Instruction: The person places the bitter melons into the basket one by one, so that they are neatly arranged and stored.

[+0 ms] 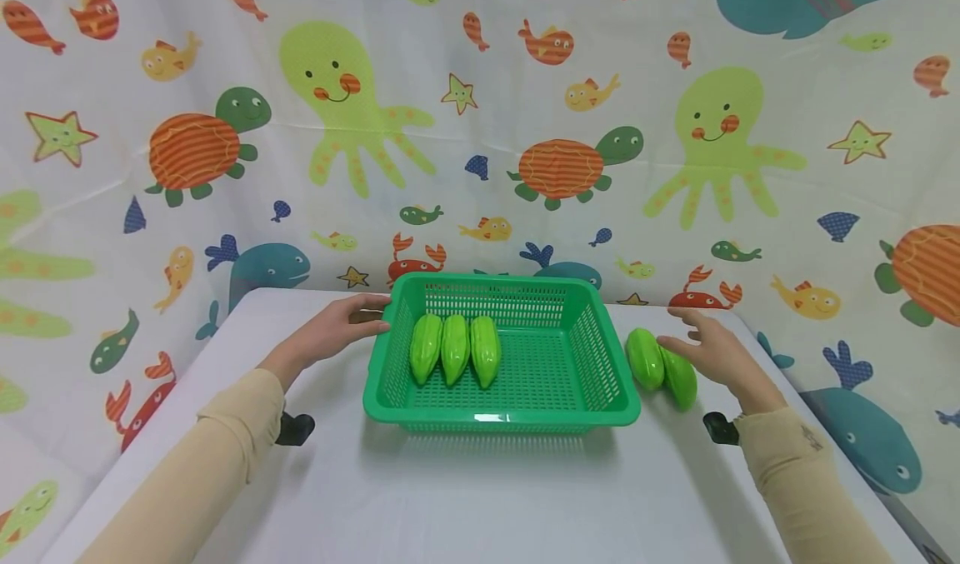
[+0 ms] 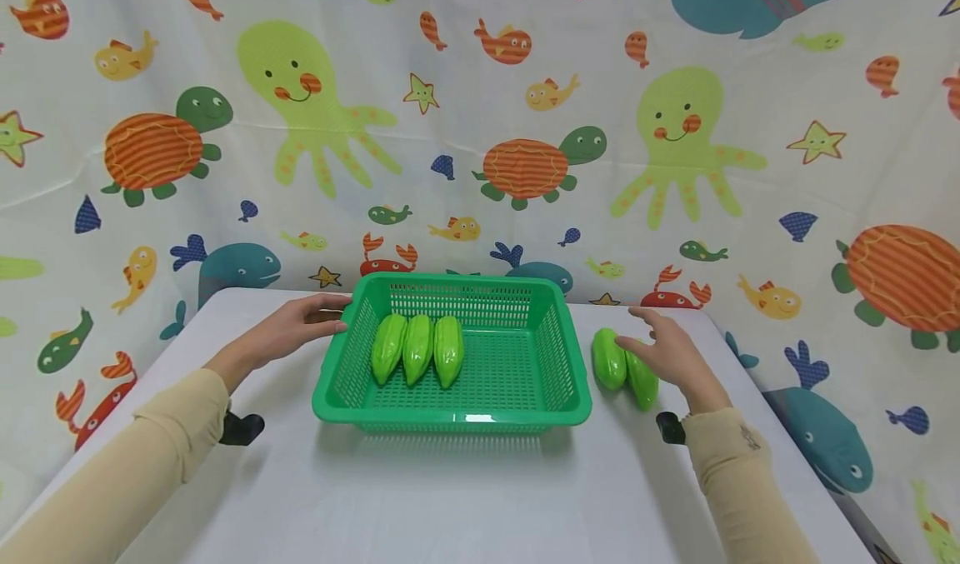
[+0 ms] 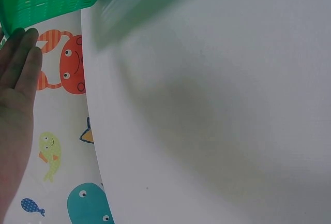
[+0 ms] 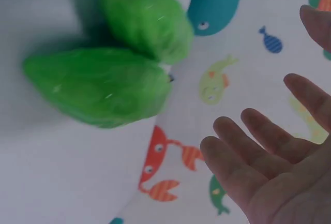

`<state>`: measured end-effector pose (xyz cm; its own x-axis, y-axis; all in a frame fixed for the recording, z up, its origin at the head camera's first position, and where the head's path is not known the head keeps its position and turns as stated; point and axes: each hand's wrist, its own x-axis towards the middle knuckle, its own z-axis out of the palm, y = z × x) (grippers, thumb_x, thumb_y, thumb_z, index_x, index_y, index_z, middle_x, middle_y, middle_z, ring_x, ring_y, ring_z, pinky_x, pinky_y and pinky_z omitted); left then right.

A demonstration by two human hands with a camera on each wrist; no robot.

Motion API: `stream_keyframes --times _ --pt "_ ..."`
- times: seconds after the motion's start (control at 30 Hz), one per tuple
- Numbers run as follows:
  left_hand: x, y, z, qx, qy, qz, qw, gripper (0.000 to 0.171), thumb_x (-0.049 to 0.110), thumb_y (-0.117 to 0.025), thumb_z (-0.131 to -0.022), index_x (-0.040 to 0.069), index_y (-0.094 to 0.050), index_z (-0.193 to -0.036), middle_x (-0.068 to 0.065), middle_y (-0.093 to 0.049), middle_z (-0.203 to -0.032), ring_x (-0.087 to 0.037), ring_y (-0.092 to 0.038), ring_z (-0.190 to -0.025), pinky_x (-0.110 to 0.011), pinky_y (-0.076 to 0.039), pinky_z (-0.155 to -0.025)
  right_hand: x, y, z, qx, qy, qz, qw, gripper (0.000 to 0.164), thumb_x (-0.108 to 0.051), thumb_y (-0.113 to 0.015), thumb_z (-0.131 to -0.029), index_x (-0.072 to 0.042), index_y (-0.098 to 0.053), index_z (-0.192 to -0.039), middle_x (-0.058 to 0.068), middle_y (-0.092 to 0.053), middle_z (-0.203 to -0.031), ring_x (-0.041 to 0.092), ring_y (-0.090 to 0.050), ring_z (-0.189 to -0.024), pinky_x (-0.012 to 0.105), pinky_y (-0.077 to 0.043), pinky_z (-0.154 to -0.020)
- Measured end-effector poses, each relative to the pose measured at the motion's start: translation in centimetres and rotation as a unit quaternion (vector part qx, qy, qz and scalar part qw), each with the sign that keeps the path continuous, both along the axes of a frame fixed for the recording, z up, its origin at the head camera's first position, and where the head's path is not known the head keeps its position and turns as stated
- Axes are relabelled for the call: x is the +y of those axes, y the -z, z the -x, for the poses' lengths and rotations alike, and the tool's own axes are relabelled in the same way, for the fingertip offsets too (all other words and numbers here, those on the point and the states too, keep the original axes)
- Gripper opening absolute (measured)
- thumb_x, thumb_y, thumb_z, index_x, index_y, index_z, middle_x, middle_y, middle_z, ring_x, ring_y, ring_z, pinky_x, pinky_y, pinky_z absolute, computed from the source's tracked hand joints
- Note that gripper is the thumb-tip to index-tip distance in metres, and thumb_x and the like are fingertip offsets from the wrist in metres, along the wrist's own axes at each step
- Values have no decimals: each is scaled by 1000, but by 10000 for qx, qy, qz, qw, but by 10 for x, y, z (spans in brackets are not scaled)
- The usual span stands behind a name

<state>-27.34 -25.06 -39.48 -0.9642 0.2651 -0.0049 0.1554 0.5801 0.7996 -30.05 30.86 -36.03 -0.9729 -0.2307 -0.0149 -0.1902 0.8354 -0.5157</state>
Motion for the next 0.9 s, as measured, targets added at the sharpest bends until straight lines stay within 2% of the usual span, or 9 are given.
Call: stream_keyframes --times 0.2,0.53,0.9 --pt "0 1 1 -26 13 -11 10000 69 43 -62 -95 8 -38 -149 -17 -45 -147 -37 -44 -134 -55 -40 -106 20 20 3 -379 81 28 9992 77 -47 -58 -96 1 -29 -149 36 -27 -148 58 -35 -128 71 -37 -96" --pt "-2 -1 2 -47 6 6 10000 70 45 -62 -95 9 -37 -150 -17 -44 -148 -37 -43 -135 -56 -39 -106 38 44 7 -964 183 510 9939 82 -50 -60 -94 -5 -23 -153 37 -23 -148 58 -30 -131 72 -35 -98" --pt "-2 1 3 -59 17 -29 10000 70 43 -62 -95 8 -38 -150 -17 -45 -147 -37 -44 -135 -56 -39 -106 45 62 9 -1158 136 779 9901 79 -46 -60 -95 -5 -25 -153 36 -25 -149 56 -28 -133 65 -38 -102"
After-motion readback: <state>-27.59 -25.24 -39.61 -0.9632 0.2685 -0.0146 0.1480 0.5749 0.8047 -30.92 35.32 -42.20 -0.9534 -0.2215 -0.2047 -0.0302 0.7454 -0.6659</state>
